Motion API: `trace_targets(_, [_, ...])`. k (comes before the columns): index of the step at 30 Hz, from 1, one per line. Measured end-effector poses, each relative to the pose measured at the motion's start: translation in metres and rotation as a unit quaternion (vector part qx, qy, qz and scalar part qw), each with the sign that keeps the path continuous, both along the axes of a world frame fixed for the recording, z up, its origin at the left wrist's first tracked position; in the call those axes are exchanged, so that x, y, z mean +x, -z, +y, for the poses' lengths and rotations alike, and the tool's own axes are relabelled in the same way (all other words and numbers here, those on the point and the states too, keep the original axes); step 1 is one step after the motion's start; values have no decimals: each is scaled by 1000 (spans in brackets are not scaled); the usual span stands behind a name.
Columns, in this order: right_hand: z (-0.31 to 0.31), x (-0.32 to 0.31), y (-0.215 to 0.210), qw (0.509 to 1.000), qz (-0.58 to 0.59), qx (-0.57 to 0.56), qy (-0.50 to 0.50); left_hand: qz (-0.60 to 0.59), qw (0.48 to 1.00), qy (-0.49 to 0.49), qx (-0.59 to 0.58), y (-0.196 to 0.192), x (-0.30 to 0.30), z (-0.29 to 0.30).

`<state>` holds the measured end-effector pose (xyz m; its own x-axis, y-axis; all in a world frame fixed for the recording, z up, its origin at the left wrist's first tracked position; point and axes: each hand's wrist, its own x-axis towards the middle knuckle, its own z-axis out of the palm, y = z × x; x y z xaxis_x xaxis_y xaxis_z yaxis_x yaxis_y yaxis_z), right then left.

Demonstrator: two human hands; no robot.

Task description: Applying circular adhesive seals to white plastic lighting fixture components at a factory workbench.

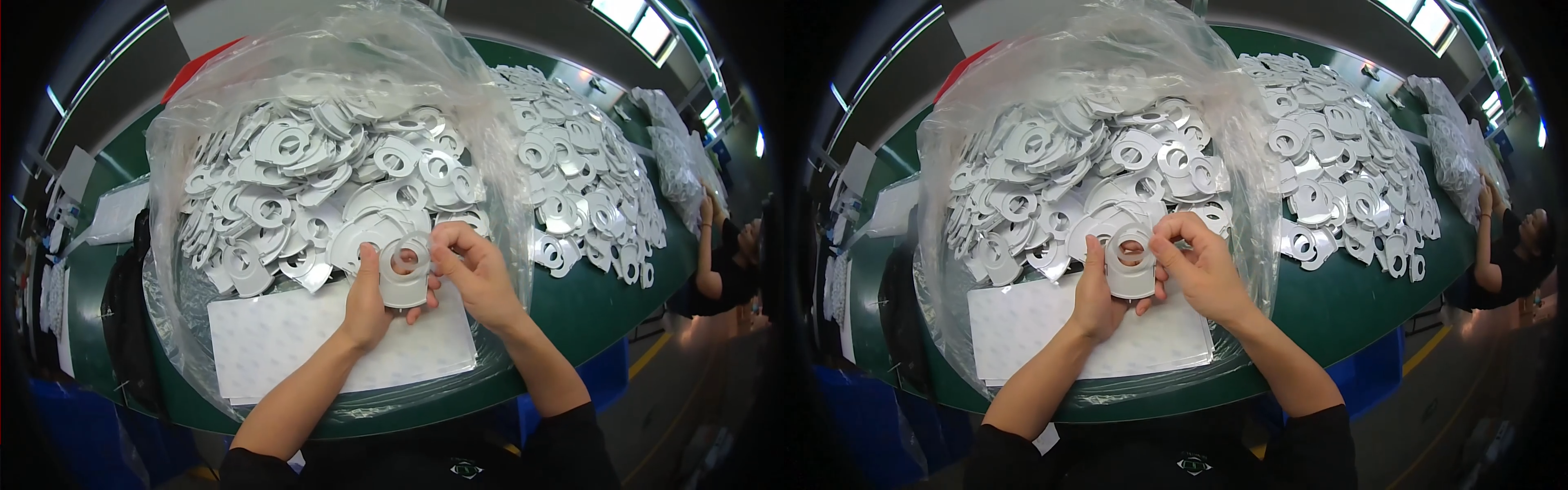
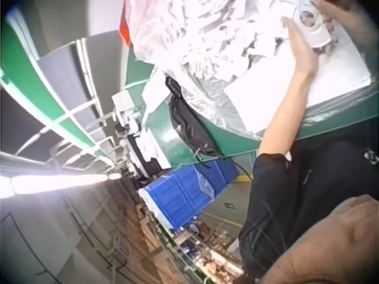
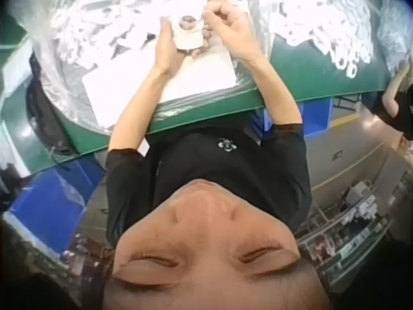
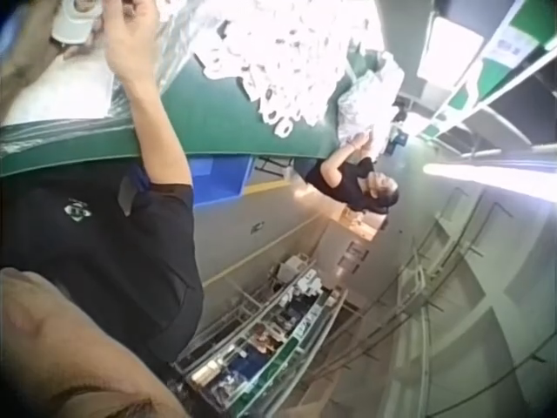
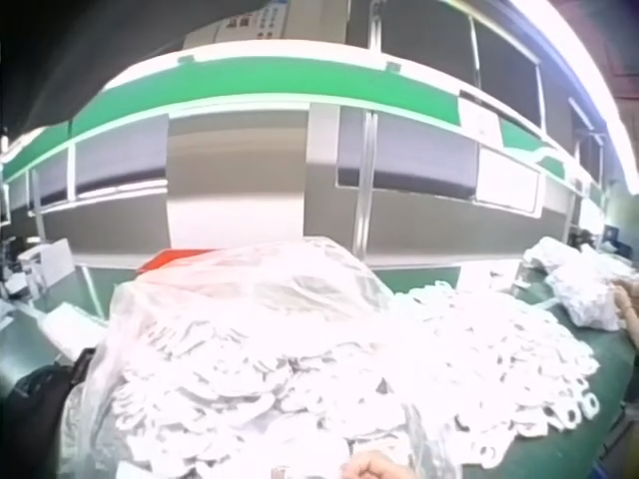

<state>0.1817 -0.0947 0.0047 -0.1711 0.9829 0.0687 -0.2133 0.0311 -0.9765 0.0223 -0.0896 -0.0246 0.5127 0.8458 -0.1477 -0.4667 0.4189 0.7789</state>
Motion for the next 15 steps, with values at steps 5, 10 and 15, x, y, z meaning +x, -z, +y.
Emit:
trace_targets(5, [-1, -4, 1, 999, -38, 2, -29, 8, 1000, -13, 23, -1, -1, 0])
trace_targets(10, [0, -3, 1, 999, -33, -4, -38, 2, 1000, -10, 15, -1, -1, 1])
trace_targets(15, [0, -3, 1, 999, -32, -1, -38, 3, 1000, -7, 12, -3, -1, 1])
